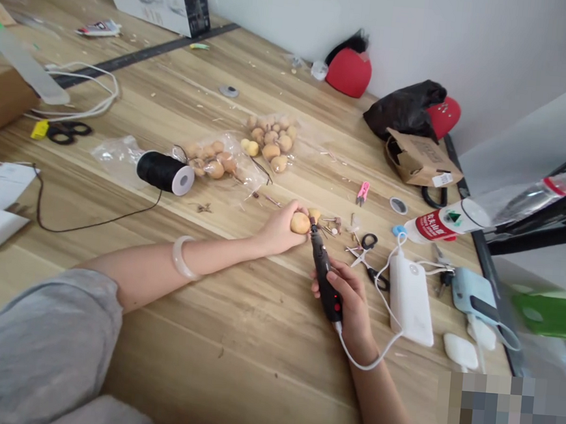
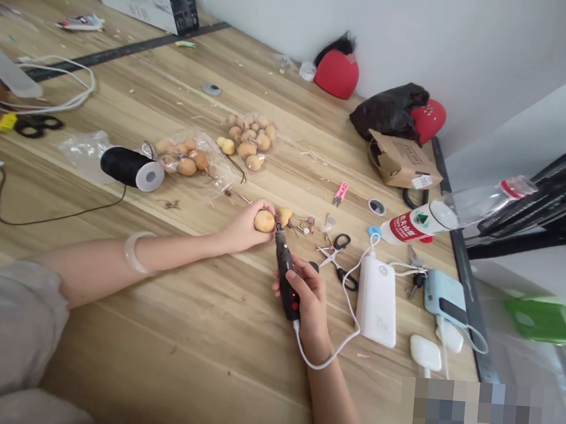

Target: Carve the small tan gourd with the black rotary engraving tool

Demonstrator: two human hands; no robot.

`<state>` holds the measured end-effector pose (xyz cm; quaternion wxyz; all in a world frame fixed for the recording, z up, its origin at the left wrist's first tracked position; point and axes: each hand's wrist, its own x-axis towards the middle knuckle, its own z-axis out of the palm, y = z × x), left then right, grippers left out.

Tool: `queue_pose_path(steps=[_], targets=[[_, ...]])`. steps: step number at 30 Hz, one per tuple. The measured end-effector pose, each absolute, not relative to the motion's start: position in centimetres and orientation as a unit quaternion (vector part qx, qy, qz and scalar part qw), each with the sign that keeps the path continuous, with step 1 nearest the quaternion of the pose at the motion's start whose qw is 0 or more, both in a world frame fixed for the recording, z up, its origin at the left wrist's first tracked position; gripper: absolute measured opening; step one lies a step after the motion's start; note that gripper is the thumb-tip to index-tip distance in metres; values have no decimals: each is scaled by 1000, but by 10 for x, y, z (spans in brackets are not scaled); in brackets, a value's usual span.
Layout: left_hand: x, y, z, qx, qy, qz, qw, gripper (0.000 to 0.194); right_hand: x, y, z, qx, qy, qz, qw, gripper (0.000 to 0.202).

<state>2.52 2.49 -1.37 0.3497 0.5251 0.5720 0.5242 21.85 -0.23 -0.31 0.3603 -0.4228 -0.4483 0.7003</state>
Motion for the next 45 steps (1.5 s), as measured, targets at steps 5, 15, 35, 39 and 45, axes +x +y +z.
queue_pose_path(steps=[5, 15, 35, 39, 45], targets=[[25, 26, -21, 479, 565, 547, 390, 43, 219, -3, -3, -426, -440, 707, 353, 34], [25, 23, -16, 470, 597, 517, 394, 44, 215, -3, -3, -412, -408, 725, 372, 36], [21, 25, -19, 504, 602, 491, 377, 40, 214, -2, 0, -382, -411, 743, 365, 37], [21, 24, -18, 512, 593, 492, 380, 36, 214, -2, 0, -373, -419, 749, 352, 38], [20, 25, -16, 536, 569, 496, 380, 26, 214, -3, 0, -373, -422, 746, 355, 36]])
